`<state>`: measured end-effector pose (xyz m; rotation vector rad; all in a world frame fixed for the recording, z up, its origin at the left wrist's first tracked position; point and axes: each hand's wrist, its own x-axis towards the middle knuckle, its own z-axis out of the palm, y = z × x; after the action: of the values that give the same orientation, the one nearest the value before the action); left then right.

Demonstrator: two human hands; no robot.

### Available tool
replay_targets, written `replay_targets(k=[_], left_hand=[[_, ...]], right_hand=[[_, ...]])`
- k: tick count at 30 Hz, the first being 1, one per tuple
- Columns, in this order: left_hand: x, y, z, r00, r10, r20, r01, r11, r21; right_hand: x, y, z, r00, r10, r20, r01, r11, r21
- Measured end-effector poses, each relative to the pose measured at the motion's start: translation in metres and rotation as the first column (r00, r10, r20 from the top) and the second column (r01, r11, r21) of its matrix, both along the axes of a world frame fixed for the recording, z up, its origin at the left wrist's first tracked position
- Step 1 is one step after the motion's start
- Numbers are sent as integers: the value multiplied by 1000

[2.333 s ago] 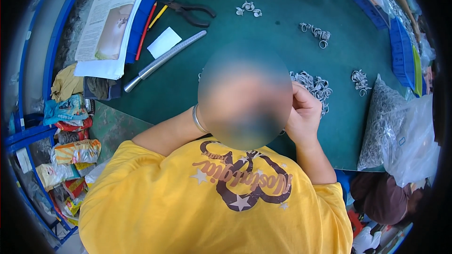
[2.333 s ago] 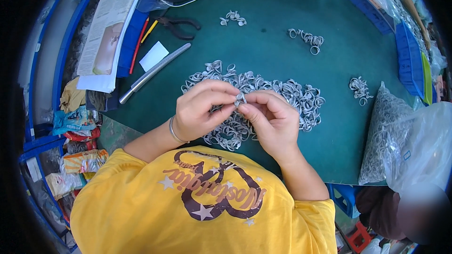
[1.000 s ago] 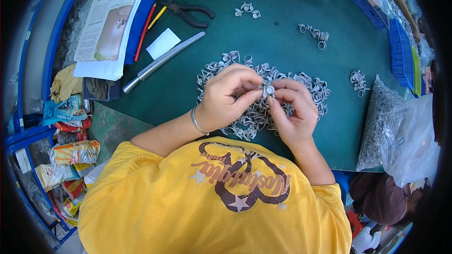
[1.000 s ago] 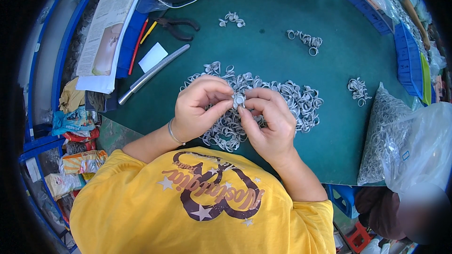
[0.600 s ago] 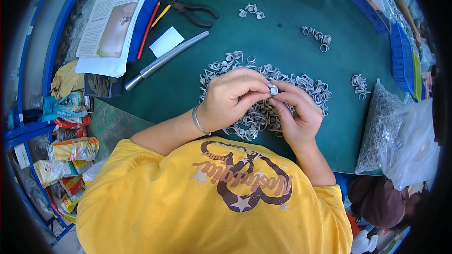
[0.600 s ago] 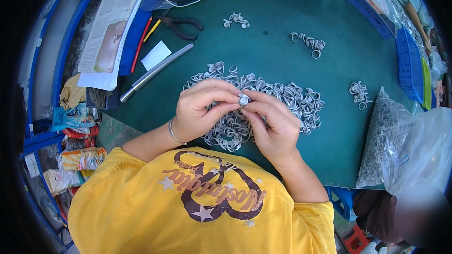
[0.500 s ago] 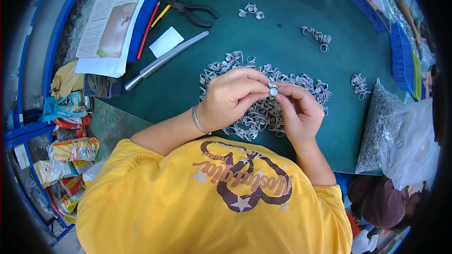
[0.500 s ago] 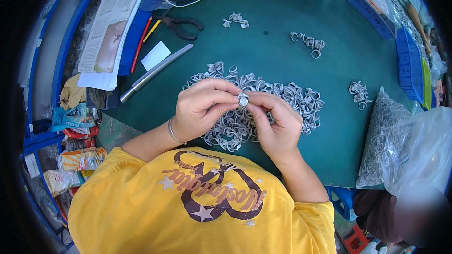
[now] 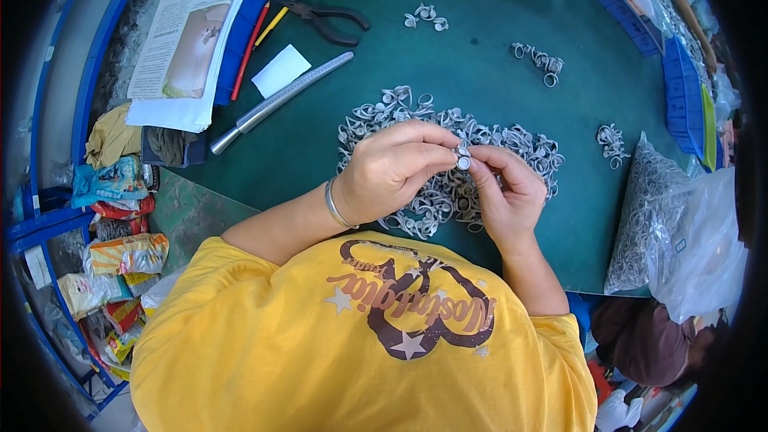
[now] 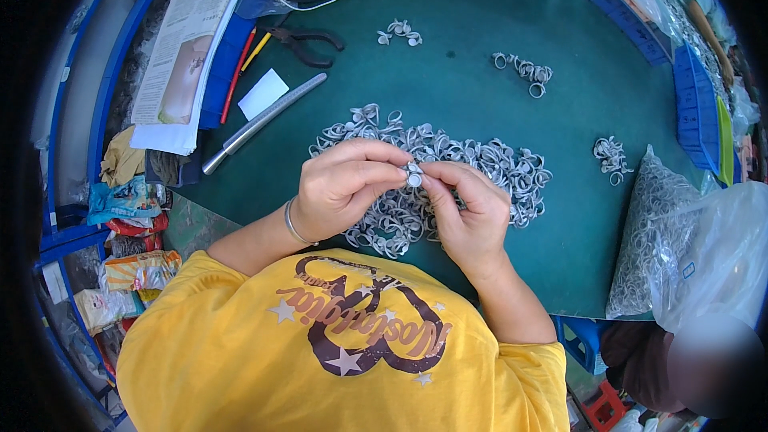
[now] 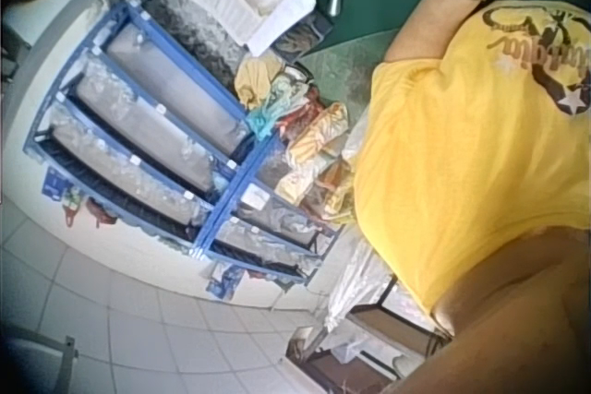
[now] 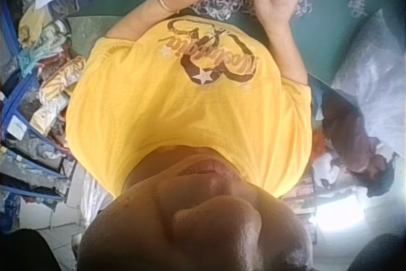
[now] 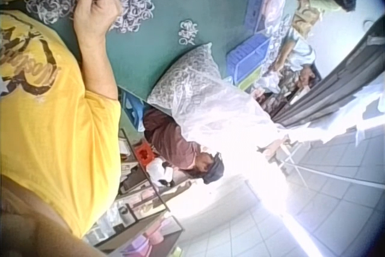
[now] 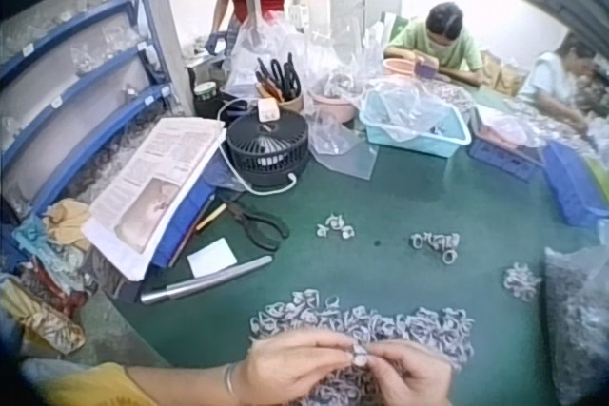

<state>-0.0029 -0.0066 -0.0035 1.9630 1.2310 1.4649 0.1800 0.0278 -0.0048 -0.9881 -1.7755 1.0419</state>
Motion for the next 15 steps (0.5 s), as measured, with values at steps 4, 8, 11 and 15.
replay_targets(k=[4, 8, 11, 15], left_hand=[[0, 0, -1, 1000, -1, -6, 1, 1000, 7], [0, 0, -1, 1000, -4, -20, 4, 1000, 10], [0, 0, -1, 1000, -5, -18, 6, 1000, 12], [-1, 0, -2, 1000, -6, -21, 7, 1000, 18]], right_hand=[[0, -1, -1, 1000, 2, -7, -2, 1000, -8], [0, -1, -2, 1000, 6, -10, -6, 1000, -5], [1, -1, -2, 1000, 5, -16, -5, 1000, -10], [3, 0, -4, 1000, 26, -16, -26, 999, -20]])
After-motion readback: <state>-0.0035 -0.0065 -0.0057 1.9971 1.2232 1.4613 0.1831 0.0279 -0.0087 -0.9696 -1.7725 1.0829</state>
